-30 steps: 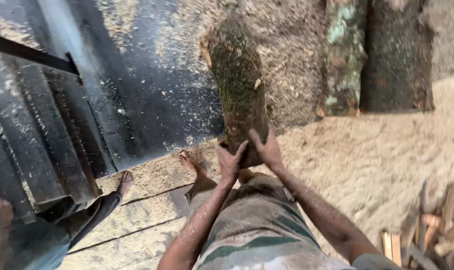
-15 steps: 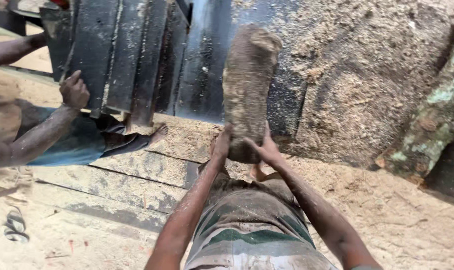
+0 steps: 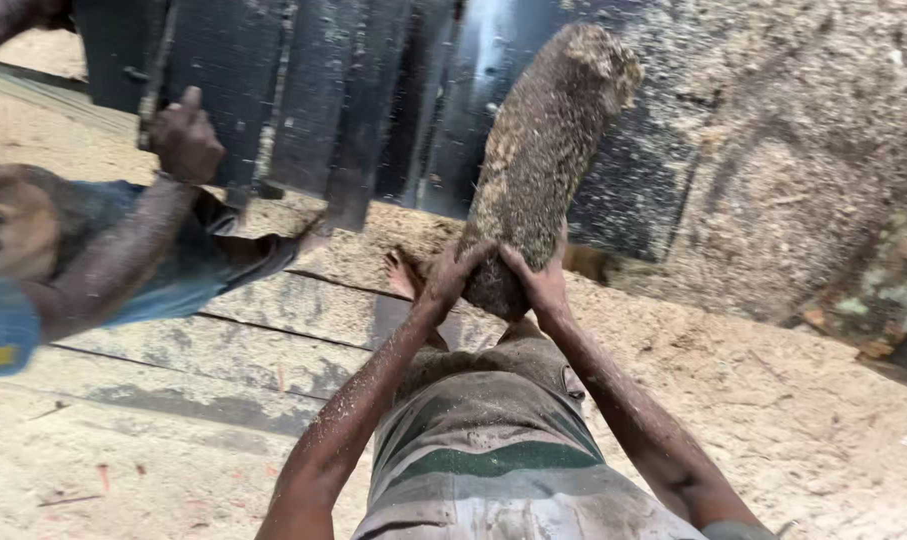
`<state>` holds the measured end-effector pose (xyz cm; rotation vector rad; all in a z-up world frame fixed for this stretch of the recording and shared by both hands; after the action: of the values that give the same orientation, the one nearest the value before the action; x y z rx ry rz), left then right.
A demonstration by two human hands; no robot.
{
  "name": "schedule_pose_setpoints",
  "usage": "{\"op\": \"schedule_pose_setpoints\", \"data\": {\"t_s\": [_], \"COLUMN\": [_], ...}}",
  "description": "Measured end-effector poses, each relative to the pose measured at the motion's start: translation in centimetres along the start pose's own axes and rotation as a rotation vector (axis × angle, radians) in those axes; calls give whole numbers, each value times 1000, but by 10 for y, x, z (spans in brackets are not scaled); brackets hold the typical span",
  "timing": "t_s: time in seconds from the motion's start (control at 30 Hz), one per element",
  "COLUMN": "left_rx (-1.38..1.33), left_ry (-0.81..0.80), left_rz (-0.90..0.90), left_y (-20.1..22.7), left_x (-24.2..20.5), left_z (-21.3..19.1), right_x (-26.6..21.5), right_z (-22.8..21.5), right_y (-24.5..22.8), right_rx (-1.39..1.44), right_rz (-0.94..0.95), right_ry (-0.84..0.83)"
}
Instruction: The person feeds wood logs into a large industrial circular saw while an assistant helps guide the wood and remove the resulting planks.
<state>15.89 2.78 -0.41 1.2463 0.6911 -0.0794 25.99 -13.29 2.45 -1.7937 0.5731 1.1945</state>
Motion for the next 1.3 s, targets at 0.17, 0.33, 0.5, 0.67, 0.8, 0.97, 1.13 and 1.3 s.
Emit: {"op": "schedule_pose_setpoints", "data": {"t_s": [0.17, 0.33, 0.5, 0.67, 0.8, 0.97, 1.13, 1.3], "left_rx": [-81, 262, 189, 244, 325, 303, 195, 166], "left_ry": [-63, -75, -125, -61, -70, -51, 1, 24], "left_rz": [164, 201, 49, 25, 39, 80, 148, 74], "left_y": [-17, -22, 2, 30, 39, 43, 54, 64], "left_x": [-35, -55, -41, 4, 31, 56, 74, 87], "left_z": [-50, -91, -96, -95, -95, -93, -90, -91], "right_x": [-23, -29, -31, 12, 39, 41, 27, 36], "right_z": [49, 82, 101, 101, 94, 96, 96, 95], "right_y": [24, 30, -3, -39, -58, -83, -126, -136], "right_rx": [-248, -503, -215, -214, -307, -181, -189, -130], "right_rz": [-177, -130, -226, -185, -184, -130, -271, -159], "right_ry": [50, 42, -117, -34, 49, -43, -29, -25]}}
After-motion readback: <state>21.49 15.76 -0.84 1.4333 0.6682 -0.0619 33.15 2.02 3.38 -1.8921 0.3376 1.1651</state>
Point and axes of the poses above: each hand's wrist, its own x-axis towards the middle knuckle, its own z-axis out of the palm, y = z × x, the point moved 7 cm from there along x, towards the middle knuckle, and after that the axes turned 14 degrees about z, right-handed, at the moved point
